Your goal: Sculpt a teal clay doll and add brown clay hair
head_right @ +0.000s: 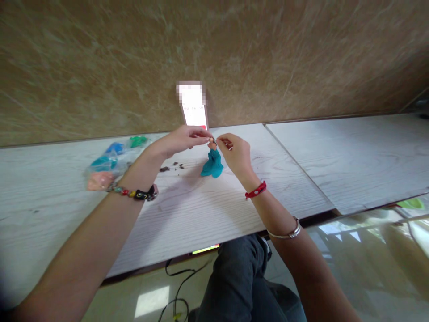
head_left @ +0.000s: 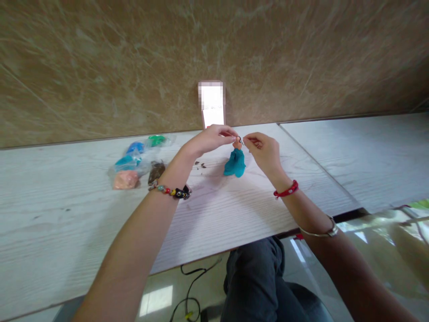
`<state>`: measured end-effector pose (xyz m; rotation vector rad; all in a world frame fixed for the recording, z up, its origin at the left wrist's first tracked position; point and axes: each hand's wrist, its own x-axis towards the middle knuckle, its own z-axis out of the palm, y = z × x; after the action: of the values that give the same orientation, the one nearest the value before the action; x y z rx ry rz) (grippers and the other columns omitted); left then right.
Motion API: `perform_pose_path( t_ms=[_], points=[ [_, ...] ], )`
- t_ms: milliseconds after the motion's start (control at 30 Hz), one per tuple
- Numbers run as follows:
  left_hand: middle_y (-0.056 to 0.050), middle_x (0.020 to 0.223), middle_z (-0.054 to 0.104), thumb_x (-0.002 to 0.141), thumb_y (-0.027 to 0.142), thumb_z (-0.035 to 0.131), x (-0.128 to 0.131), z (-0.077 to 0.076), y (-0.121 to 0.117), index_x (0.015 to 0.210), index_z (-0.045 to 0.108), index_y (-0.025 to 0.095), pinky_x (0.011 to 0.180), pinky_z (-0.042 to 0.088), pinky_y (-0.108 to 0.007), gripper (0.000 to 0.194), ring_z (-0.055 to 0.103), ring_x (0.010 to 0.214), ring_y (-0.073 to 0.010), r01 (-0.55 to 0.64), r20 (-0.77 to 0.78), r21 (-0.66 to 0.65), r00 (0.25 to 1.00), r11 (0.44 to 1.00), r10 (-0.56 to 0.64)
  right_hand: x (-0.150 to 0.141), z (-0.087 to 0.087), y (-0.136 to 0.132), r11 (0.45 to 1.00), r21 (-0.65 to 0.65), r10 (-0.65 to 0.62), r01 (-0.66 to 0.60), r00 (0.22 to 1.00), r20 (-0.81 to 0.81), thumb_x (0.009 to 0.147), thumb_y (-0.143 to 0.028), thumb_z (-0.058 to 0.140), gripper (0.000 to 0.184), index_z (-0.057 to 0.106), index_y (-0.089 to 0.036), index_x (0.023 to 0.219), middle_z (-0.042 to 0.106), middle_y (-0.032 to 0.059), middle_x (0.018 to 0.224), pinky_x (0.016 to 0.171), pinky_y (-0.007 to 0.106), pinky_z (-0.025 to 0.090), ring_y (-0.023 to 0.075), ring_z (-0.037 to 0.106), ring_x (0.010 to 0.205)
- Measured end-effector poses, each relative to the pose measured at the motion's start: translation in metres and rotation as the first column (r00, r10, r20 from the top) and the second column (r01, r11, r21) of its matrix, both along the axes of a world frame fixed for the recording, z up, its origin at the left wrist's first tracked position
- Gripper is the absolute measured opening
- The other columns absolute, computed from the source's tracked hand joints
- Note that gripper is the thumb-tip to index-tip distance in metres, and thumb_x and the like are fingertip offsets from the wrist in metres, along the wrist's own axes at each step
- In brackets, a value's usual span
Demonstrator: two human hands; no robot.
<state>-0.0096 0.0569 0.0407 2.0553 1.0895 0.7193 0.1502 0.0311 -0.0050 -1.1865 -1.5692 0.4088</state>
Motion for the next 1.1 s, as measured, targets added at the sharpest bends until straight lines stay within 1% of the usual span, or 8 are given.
perform_pose_path(
  t_ms=[67,167,333,500,700,867,1100],
  points=[
    [-0.005,0.084,0.063,0.076,0.022,0.053,0.000,0.000,-0.001,0.091,0.061,0.014,0.071,0.041,-0.026,0.019,0.055,0.079,-0.0125,0.026,-0.005,-0.008,1.000,1.000,-0.026,-0.001,0.001,-0.001,1.000,-0.009,0.001,-0.001,1.000,0.008,0.072,-0.027,0.053,0.013,0.062,-0.017,0.069,0.062,0.0001,0.064,0.055,0.024,0.042,0.0104,0.055,0.057],
    [-0.005,0.086,0.064,0.075,0.021,0.054,0.000,0.000,-0.001,0.091,0.061,0.013,0.072,0.042,-0.027,0.019,0.056,0.079,-0.0124,0.027,-0.016,-0.005,0.999,1.000,-0.027,-0.002,0.002,-0.004,1.000,-0.023,-0.004,0.004,1.000,0.016,0.072,-0.027,0.053,0.013,0.061,-0.017,0.067,0.062,-0.0003,0.062,0.054,0.023,0.040,0.0099,0.054,0.056],
    [-0.005,0.085,0.065,0.075,0.022,0.054,0.001,-0.003,0.002,0.087,0.062,0.013,0.076,0.042,-0.028,0.017,0.057,0.080,-0.0127,0.046,-0.006,0.010,0.999,0.999,-0.046,-0.003,0.003,-0.006,0.999,-0.018,-0.031,0.032,0.998,0.057,0.072,-0.025,0.053,0.014,0.061,-0.016,0.066,0.062,-0.0001,0.060,0.048,0.022,0.035,0.0081,0.050,0.051],
    [-0.005,0.085,0.065,0.075,0.024,0.055,0.001,-0.005,0.004,0.086,0.062,0.013,0.077,0.042,-0.029,0.017,0.057,0.081,-0.0127,0.059,0.000,0.010,0.998,0.998,-0.059,-0.004,0.004,-0.009,0.999,-0.032,-0.017,0.021,0.995,0.101,0.073,-0.027,0.053,0.015,0.062,-0.016,0.066,0.062,-0.0001,0.059,0.046,0.021,0.032,0.0066,0.045,0.047],
    [-0.005,0.086,0.064,0.074,0.022,0.055,0.003,-0.004,0.002,0.085,0.062,0.013,0.077,0.042,-0.029,0.016,0.056,0.081,-0.0130,0.041,0.010,0.005,0.999,0.999,-0.042,-0.005,0.005,-0.011,0.999,-0.037,-0.005,0.009,0.995,0.102,0.073,-0.030,0.054,0.017,0.062,-0.016,0.068,0.062,0.0000,0.059,0.047,0.022,0.032,0.0064,0.043,0.046],
    [-0.006,0.086,0.064,0.073,0.022,0.055,0.003,-0.004,0.001,0.084,0.063,0.013,0.077,0.042,-0.030,0.016,0.057,0.082,-0.0143,0.028,0.018,0.011,0.999,1.000,-0.028,-0.004,0.003,-0.009,1.000,-0.016,-0.009,0.011,0.994,0.108,0.073,-0.030,0.055,0.016,0.062,-0.017,0.067,0.061,-0.0005,0.059,0.048,0.022,0.033,0.0070,0.044,0.048],
    [-0.005,0.085,0.065,0.074,0.024,0.055,0.003,-0.005,0.001,0.083,0.062,0.014,0.075,0.042,-0.028,0.015,0.057,0.080,-0.0132,0.051,0.024,0.009,0.998,0.999,-0.051,-0.003,0.002,-0.007,1.000,0.003,-0.027,0.027,0.994,0.101,0.073,-0.028,0.053,0.015,0.061,-0.017,0.067,0.062,-0.0003,0.061,0.048,0.022,0.034,0.0073,0.047,0.048]
  ],
)
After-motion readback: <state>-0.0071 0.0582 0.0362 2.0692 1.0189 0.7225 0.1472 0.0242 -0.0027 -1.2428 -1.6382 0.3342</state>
